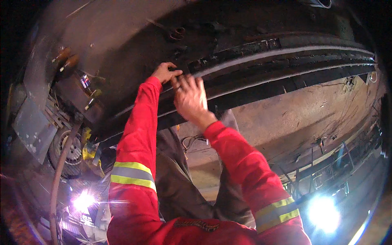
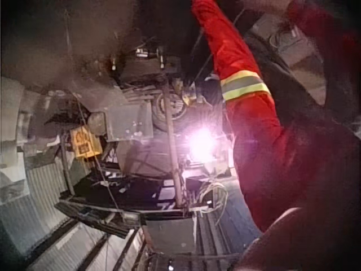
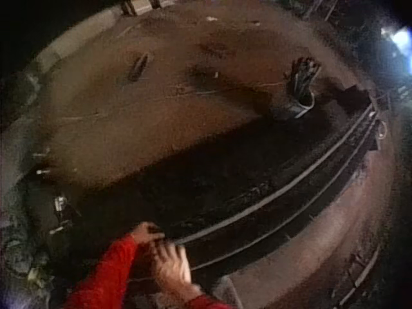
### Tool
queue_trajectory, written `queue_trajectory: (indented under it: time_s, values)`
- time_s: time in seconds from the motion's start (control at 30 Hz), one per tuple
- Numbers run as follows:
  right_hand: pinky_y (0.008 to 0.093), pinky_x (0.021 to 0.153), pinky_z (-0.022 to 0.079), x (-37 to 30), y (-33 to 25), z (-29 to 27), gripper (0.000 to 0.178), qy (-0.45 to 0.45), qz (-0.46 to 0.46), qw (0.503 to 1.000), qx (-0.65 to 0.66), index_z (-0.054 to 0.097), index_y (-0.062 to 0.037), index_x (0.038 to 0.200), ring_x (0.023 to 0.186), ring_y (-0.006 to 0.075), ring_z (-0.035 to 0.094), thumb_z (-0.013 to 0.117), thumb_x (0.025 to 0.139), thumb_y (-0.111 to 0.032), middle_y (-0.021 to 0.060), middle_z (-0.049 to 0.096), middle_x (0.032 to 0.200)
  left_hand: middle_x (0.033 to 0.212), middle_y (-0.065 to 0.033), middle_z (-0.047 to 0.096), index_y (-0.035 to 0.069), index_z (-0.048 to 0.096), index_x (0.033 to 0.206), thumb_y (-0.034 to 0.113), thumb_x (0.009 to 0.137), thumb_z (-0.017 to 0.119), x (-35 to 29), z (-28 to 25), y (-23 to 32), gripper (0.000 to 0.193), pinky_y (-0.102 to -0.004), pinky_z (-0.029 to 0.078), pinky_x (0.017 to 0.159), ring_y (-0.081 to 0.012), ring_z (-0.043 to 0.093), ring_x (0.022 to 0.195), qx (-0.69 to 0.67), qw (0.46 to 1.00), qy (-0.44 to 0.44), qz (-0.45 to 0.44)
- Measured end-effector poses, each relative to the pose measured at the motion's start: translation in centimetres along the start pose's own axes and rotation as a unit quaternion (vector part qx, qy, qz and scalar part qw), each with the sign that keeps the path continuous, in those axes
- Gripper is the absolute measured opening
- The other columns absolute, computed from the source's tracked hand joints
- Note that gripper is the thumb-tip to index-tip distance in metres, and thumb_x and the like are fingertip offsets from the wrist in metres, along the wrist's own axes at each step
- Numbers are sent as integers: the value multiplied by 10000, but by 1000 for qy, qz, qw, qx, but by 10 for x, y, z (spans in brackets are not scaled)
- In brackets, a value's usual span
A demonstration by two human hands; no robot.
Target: The person uses a utility knife to trim a metal sheet and then fits it into a long black metal frame. They align the sheet along the frame's length and secure it by hand. Finally, they apply a liquid from a bottle onto the frame's surface.
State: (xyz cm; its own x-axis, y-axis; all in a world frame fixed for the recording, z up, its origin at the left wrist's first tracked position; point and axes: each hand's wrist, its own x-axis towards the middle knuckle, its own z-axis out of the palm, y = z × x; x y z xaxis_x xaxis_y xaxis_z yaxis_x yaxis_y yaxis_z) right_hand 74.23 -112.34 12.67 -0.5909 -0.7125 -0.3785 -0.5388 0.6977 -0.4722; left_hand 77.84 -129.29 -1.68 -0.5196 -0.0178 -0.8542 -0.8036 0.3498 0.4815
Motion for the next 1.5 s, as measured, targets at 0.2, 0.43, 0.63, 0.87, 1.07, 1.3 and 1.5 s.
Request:
queue_trajectory:
  time_s: [0.2,0.43,0.63,0.87,1.07,1.3,1.5]
  values:
    - [475,1073,285,21,70,-20,508,-37,-65,997,-37,626,-32,1162,1177,289,501,644,792,-380,120,613,1154,1088,-145,679,28,641,1150,423,779,762,-12,10,-7,554,-382,456,939,-287,621,1075,79,994,80,12]
    - [456,1015,332,22,68,-18,470,-17,-60,998,-8,638,-14,1099,1112,292,537,639,799,-375,128,633,1062,1160,-180,647,42,648,1149,445,788,728,-15,11,3,547,-405,464,937,-348,603,1101,85,992,95,-15]
    - [457,984,356,9,67,-17,407,57,-98,993,-36,637,-19,1030,995,277,552,651,785,-344,112,622,960,1160,-191,642,41,650,1145,415,795,703,-38,15,22,515,-413,469,930,-361,602,1091,87,983,161,4]
    - [463,968,368,-3,65,-12,394,64,-107,991,-44,626,-26,1034,964,272,552,664,773,-319,101,606,941,1129,-195,651,42,671,1096,383,793,698,-50,20,20,457,-428,481,908,-365,611,1064,78,981,180,12]
    - [456,962,374,-5,65,-7,385,81,-114,989,-47,625,-32,1024,954,275,552,666,763,-312,99,598,924,1088,-198,658,48,676,1062,380,773,707,-54,22,18,442,-432,495,875,-376,625,1012,98,972,211,28]
    - [493,979,355,-49,77,8,521,97,-142,984,-50,477,-69,1176,1067,314,533,693,737,-247,139,574,1110,971,-133,622,85,657,978,314,744,703,-93,50,33,330,-441,423,881,-327,568,970,153,912,367,98]
    - [467,945,348,-89,100,47,523,166,-181,965,-90,525,-168,1178,1065,259,511,701,702,-293,69,547,1140,966,-114,567,93,622,971,259,733,729,-127,83,37,309,-463,411,888,-315,541,980,129,861,469,150]
